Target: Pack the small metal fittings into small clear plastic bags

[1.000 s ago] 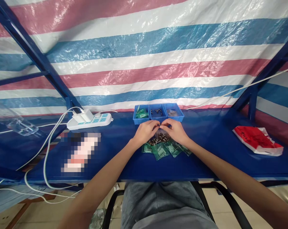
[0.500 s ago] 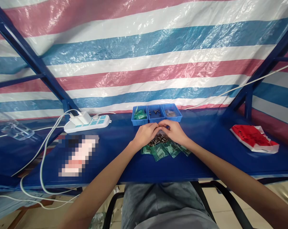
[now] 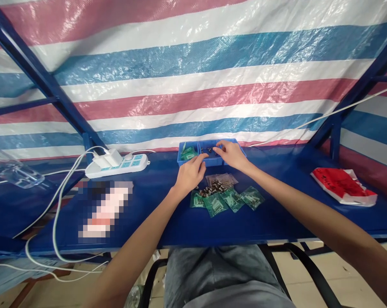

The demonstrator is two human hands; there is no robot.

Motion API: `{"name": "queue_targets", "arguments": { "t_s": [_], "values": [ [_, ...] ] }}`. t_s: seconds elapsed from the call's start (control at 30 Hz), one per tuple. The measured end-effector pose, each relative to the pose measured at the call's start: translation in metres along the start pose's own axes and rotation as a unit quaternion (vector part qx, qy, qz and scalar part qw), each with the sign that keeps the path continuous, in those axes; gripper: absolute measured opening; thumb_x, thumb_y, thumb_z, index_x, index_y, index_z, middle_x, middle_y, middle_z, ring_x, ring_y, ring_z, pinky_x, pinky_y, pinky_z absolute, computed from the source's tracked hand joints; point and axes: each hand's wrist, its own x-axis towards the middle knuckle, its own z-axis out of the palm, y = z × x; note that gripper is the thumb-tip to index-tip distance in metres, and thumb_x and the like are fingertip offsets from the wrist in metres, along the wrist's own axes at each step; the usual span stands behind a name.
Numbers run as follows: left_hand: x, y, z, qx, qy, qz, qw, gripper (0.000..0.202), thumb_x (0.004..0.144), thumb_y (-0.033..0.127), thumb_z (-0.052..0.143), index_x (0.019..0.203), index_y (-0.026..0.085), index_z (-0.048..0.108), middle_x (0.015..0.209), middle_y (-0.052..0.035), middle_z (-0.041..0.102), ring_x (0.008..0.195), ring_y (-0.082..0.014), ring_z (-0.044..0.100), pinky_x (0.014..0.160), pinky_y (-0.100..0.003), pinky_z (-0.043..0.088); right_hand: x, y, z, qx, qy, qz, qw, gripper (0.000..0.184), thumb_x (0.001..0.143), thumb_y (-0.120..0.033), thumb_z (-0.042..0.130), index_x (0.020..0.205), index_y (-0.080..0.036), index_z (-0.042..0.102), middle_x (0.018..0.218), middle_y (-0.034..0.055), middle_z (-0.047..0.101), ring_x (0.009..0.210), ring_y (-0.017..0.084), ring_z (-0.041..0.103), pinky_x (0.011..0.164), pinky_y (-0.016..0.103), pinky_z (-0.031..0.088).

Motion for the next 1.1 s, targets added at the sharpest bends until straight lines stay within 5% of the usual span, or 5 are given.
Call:
{"name": "queue_targets", "arguments": {
  "t_s": [0.2, 0.37, 0.6, 0.73, 1.1],
  "values": [
    [-0.001, -0.002, 0.007, 0.001, -0.048, 0.013, 0.999, 0.029, 0.101, 0.024, 0.044, 0.126, 0.024, 0.059, 0.106, -0.0046, 0.069, 0.075, -0.0168, 0.064, 0.064, -0.026, 0.046, -0.044, 0.022, -0.014, -0.041, -0.029, -0.053, 0.997, 0.027, 0.1, -0.036, 0.051, 0.114, -0.021, 0.069, 0.071, 0.0035, 0.068, 0.063, 0.022, 0.061, 0.067, 0.034, 0.043],
    [-0.002, -0.001, 0.01, -0.007, -0.075, 0.041, 0.996, 0.027, 0.102, 0.023, 0.043, 0.121, 0.024, 0.062, 0.107, -0.0053, 0.067, 0.076, -0.0167, 0.064, 0.062, -0.026, 0.044, -0.101, 0.05, -0.034, -0.085, 0.007, -0.069, 0.994, 0.029, 0.1, -0.032, 0.046, 0.112, -0.021, 0.07, 0.108, 0.0115, 0.074, 0.091, 0.028, 0.069, 0.082, 0.038, 0.049],
    [0.0, 0.009, 0.009, -0.027, -0.08, 0.027, 0.996, 0.028, 0.102, 0.022, 0.041, 0.119, 0.022, 0.063, 0.104, -0.0051, 0.068, 0.074, -0.0159, 0.062, 0.061, -0.027, 0.043, -0.135, 0.051, -0.052, -0.073, 0.007, 0.041, 0.996, 0.029, 0.097, -0.041, 0.051, 0.091, -0.022, 0.072, 0.088, 0.009, 0.074, 0.075, 0.024, 0.067, 0.07, 0.035, 0.048],
    [-0.002, 0.011, 0.014, -0.033, -0.101, 0.039, 0.994, 0.027, 0.103, 0.023, 0.041, 0.12, 0.023, 0.062, 0.103, -0.0036, 0.067, 0.073, -0.0152, 0.061, 0.058, -0.026, 0.04, -0.151, 0.035, -0.07, -0.056, -0.088, 0.14, 0.985, 0.035, 0.092, -0.055, 0.058, 0.09, -0.023, 0.072, 0.079, 0.0058, 0.07, 0.069, 0.022, 0.063, 0.064, 0.033, 0.046],
    [-0.005, -0.002, 0.012, -0.078, -0.074, 0.018, 0.994, 0.024, 0.1, 0.018, 0.042, 0.11, 0.021, 0.063, 0.101, -0.0035, 0.066, 0.066, -0.0125, 0.057, 0.061, -0.026, 0.041, -0.118, 0.039, -0.089, 0.039, -0.276, 0.169, 0.945, 0.031, 0.083, -0.049, 0.068, 0.076, -0.021, 0.055, 0.067, -0.0015, 0.057, 0.062, 0.015, 0.05, 0.058, 0.028, 0.034]
  ]
}}
